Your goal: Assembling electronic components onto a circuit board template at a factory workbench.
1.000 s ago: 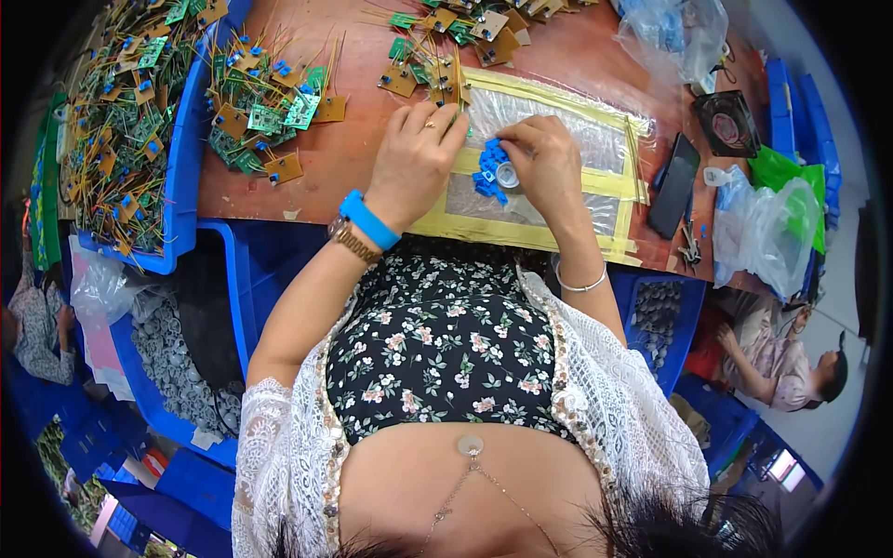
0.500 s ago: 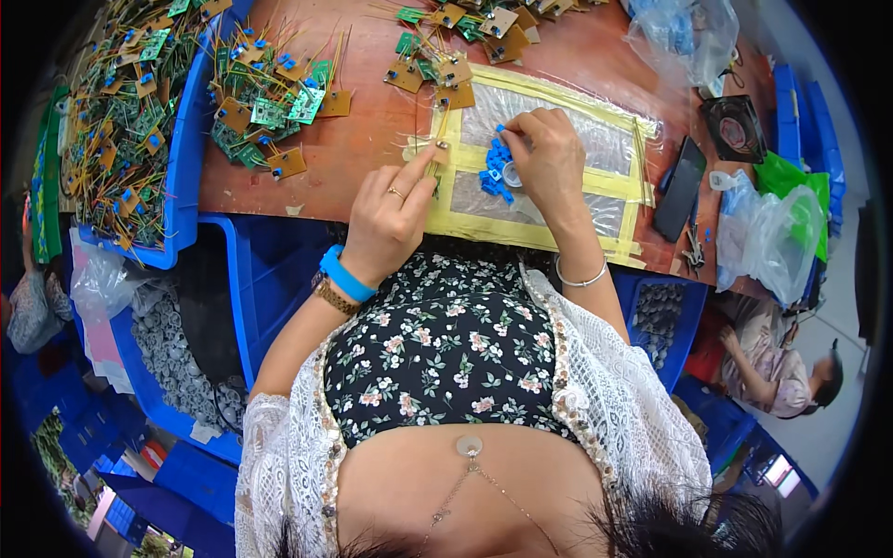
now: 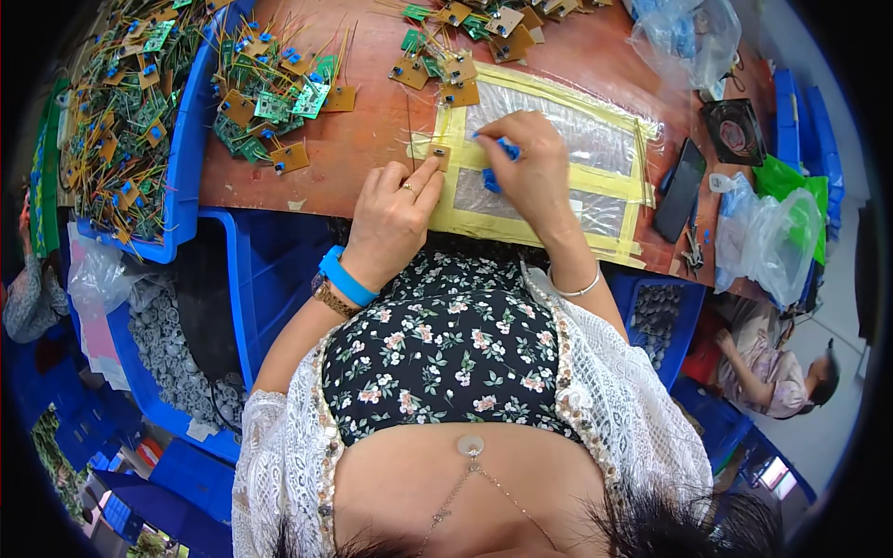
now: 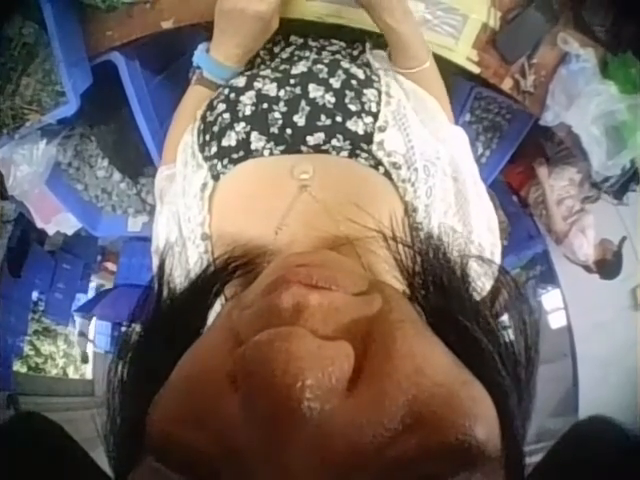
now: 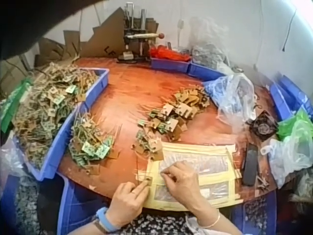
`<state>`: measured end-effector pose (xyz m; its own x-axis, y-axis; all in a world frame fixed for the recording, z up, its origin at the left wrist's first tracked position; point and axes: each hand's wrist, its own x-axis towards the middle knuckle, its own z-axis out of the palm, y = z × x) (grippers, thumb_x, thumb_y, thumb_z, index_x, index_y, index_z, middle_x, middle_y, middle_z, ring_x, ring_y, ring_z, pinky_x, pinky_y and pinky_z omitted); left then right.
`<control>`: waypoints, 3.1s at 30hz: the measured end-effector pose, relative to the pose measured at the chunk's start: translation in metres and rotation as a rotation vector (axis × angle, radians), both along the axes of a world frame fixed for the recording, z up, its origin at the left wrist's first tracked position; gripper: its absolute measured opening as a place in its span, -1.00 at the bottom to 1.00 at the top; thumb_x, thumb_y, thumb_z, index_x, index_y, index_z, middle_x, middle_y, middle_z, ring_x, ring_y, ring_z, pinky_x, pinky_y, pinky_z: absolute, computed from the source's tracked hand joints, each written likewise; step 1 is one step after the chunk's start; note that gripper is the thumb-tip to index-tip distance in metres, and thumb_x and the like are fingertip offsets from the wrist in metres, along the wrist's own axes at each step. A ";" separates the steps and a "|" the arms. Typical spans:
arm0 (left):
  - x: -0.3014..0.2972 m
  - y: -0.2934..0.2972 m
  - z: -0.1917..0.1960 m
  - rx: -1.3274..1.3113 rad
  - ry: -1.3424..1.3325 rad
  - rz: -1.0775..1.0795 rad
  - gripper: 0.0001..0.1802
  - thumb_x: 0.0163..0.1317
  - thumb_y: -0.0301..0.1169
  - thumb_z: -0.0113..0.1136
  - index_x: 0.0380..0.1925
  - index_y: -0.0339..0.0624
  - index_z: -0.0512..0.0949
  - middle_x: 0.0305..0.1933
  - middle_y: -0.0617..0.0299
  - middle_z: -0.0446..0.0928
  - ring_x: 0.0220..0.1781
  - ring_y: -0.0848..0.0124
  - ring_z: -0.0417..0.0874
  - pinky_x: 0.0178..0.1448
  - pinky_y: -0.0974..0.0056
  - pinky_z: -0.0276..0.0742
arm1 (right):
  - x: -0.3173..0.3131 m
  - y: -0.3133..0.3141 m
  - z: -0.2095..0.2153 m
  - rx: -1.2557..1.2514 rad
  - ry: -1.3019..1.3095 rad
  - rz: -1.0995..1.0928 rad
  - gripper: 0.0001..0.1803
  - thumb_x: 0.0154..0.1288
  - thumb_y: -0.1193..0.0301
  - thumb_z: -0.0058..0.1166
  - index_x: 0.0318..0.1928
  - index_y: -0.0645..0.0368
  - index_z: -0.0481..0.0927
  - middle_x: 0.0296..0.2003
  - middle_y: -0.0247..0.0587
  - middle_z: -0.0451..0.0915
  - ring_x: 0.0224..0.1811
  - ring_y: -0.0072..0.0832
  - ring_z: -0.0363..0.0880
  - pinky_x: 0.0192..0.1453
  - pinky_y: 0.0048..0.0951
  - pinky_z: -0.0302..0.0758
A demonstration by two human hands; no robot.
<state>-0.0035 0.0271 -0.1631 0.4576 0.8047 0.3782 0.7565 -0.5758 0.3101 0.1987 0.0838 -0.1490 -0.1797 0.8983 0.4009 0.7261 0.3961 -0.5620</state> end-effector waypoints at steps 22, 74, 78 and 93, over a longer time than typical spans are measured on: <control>0.005 -0.001 -0.006 0.060 0.057 0.020 -0.62 0.09 -0.49 0.16 -0.06 -0.38 0.65 0.14 0.06 0.66 -0.09 0.24 0.53 0.06 0.18 0.49 | -0.029 0.010 -0.006 -0.271 0.037 0.165 -0.89 0.11 0.49 0.37 -0.40 0.25 0.69 -0.43 -0.14 0.61 -0.33 -0.19 0.59 -0.22 -0.22 0.53; 0.036 0.131 -0.009 0.105 -0.414 0.232 -0.69 0.22 -0.36 0.33 -0.04 -0.19 0.67 -0.10 0.05 0.67 -0.04 0.09 0.65 0.03 0.03 0.57 | 0.018 0.005 -0.014 -0.039 0.015 -0.114 -0.89 0.19 0.51 0.36 -0.25 0.21 0.77 -0.34 -0.09 0.70 -0.36 -0.22 0.66 -0.24 -0.28 0.59; 0.022 0.105 0.009 0.105 -0.668 0.264 -0.63 0.21 -0.54 0.27 0.05 -0.20 0.63 -0.04 0.06 0.62 -0.08 0.08 0.67 0.00 0.10 0.61 | 0.013 0.004 -0.014 -0.006 -0.014 -0.062 -0.90 0.16 0.50 0.37 -0.29 0.19 0.77 -0.35 -0.16 0.70 -0.28 -0.22 0.63 -0.17 -0.25 0.56; 0.000 0.003 0.008 0.062 -0.015 0.077 -0.62 0.09 -0.55 0.23 -0.03 -0.32 0.65 0.17 0.07 0.62 -0.11 0.24 0.58 -0.02 0.19 0.52 | -0.002 0.008 -0.009 0.051 -0.186 0.015 -0.86 0.04 0.42 0.44 -0.42 0.15 0.71 -0.45 -0.29 0.64 -0.29 -0.28 0.56 -0.14 -0.25 0.43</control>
